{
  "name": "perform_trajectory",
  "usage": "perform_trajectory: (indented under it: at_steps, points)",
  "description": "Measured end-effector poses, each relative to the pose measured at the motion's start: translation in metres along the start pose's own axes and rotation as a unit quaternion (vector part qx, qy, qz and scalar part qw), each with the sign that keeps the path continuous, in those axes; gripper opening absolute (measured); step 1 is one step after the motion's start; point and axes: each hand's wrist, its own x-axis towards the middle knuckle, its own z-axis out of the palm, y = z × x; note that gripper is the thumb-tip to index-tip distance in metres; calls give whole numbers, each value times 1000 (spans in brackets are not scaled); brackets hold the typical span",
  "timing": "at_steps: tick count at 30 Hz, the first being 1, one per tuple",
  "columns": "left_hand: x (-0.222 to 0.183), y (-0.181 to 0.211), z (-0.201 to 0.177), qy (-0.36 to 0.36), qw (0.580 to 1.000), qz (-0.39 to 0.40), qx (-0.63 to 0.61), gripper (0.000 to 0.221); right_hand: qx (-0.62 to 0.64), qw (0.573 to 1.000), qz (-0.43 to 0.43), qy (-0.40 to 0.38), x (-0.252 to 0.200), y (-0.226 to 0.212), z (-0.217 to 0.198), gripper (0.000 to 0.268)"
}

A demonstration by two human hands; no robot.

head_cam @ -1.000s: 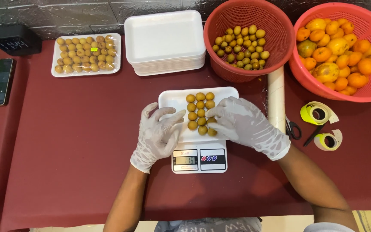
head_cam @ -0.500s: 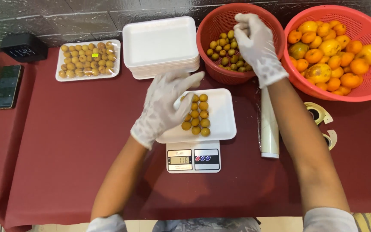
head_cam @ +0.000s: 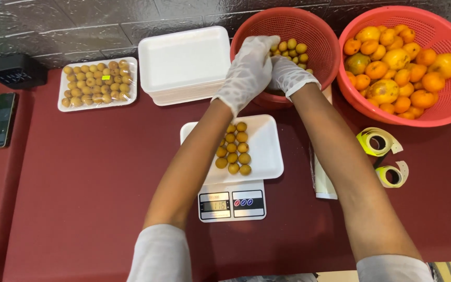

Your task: A person wearing gloves picks small round fruits from a basket and arranges them neatly in a grid on a white tray sitting on a digital scale.

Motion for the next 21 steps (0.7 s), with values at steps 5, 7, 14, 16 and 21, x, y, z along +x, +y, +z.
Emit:
perform_trajectory:
  at_steps: [5, 7, 14, 16, 21]
  points:
    - [42, -45, 49, -56, 995, -29, 72, 59, -142, 989, -17, -26, -10, -2, 5, 38]
    - [46, -55, 54, -60, 994, -2, 92, 59, -188, 981, -24, -33, -15, -3, 7, 41]
    - [44, -50, 45, -63, 994, -56, 76, 54, -413, 907, -58, -60, -36, -2, 13, 62]
    - [45, -52, 44, -75, 992, -65, 77, 58, -456, 885, -64, -64, -42, 0, 13, 67]
    - [48, -66, 51, -29, 996, -85, 30, 55, -555, 831, -45, -5, -89, 7, 8, 81]
